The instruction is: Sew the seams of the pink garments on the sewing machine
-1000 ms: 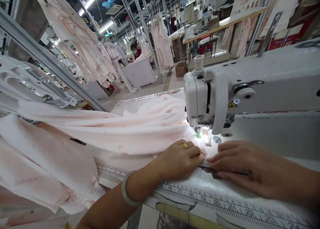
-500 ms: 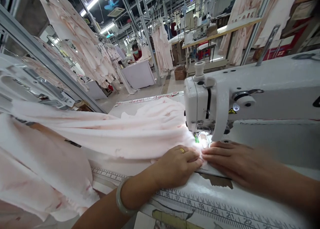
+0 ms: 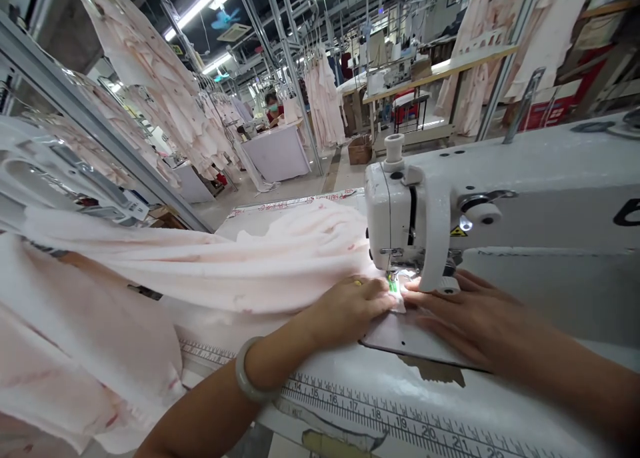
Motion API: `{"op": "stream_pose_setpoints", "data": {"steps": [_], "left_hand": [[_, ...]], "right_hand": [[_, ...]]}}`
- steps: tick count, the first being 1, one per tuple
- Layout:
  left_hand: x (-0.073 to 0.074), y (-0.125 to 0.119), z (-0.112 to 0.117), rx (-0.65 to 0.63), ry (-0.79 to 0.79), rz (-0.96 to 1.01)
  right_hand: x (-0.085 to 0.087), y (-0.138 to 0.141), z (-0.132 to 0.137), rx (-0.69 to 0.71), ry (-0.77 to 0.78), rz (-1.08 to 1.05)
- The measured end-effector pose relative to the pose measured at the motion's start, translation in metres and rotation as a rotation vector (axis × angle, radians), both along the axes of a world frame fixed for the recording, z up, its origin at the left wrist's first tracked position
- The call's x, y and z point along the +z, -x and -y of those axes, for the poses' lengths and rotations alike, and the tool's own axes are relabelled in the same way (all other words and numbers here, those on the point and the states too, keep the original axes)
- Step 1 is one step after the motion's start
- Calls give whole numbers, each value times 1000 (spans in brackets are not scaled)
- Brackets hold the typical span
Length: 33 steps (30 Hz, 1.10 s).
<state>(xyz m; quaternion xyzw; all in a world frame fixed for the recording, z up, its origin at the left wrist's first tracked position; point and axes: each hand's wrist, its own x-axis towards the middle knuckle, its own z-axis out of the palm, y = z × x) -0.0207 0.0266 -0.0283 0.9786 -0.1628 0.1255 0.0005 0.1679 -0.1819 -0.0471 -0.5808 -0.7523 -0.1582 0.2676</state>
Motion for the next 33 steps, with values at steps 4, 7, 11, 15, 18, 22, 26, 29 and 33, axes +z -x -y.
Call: {"op": "stream_pose_setpoints", "data": {"steps": [4, 7, 11, 15, 18, 22, 26, 29, 33], "left_hand": [[0, 3, 3, -11, -49, 2], [0, 4, 4, 10, -50, -7], [0, 3, 7, 42, -13, -36], [-1, 4, 7, 79, 59, -52], [-2, 5, 6, 73, 99, -64], [-1, 2, 3, 92, 79, -87], [3, -4, 2, 134, 27, -117], [5, -8, 1, 162, 2, -131], [4, -9, 1, 171, 7, -133]], "right_hand": [[4, 7, -1, 52, -17, 31], [2, 9, -1, 46, 23, 47], [-2, 10, 1, 0, 47, 50], [-9, 10, 3, -61, 86, 22], [-14, 10, 3, -87, 114, 9], [-18, 8, 3, -108, 96, 9], [-22, 4, 2, -135, 27, 53], [-25, -1, 2, -138, 67, 44], [-26, -5, 4, -138, 93, 15]]}}
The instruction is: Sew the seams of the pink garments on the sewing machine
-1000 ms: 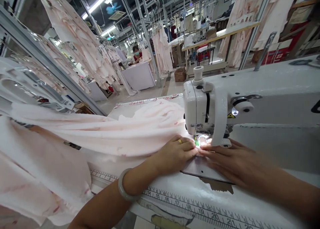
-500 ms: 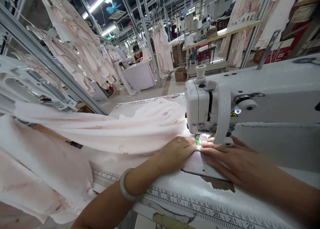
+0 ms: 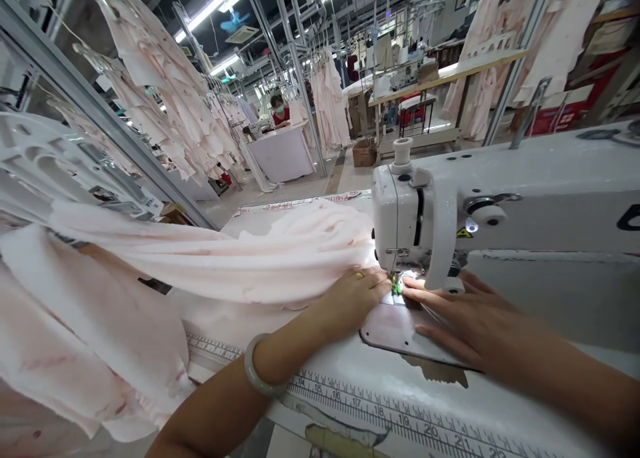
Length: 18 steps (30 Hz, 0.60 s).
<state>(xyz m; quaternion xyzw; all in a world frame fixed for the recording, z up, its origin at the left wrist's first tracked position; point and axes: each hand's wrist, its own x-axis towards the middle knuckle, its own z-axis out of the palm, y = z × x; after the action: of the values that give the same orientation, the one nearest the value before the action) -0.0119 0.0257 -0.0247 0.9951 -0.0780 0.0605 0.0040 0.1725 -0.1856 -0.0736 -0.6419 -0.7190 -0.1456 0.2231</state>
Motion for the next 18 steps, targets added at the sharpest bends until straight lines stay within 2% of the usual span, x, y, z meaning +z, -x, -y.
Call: {"op": "stream_pose_setpoints", "data": {"steps": [6, 13, 16, 18], "left_hand": [[-6, 2, -3, 1, 59, 5], [-11, 2, -6, -5, 112, 1], [-13, 2, -10, 11, 168, -7], [-15, 4, -16, 95, 233, 13]], "right_hand": [[4, -6, 1, -39, 148, -49], [18, -12, -5, -107, 164, -11], [14, -25, 6, -163, 125, 47], [6, -38, 23, -297, 18, 130]]}}
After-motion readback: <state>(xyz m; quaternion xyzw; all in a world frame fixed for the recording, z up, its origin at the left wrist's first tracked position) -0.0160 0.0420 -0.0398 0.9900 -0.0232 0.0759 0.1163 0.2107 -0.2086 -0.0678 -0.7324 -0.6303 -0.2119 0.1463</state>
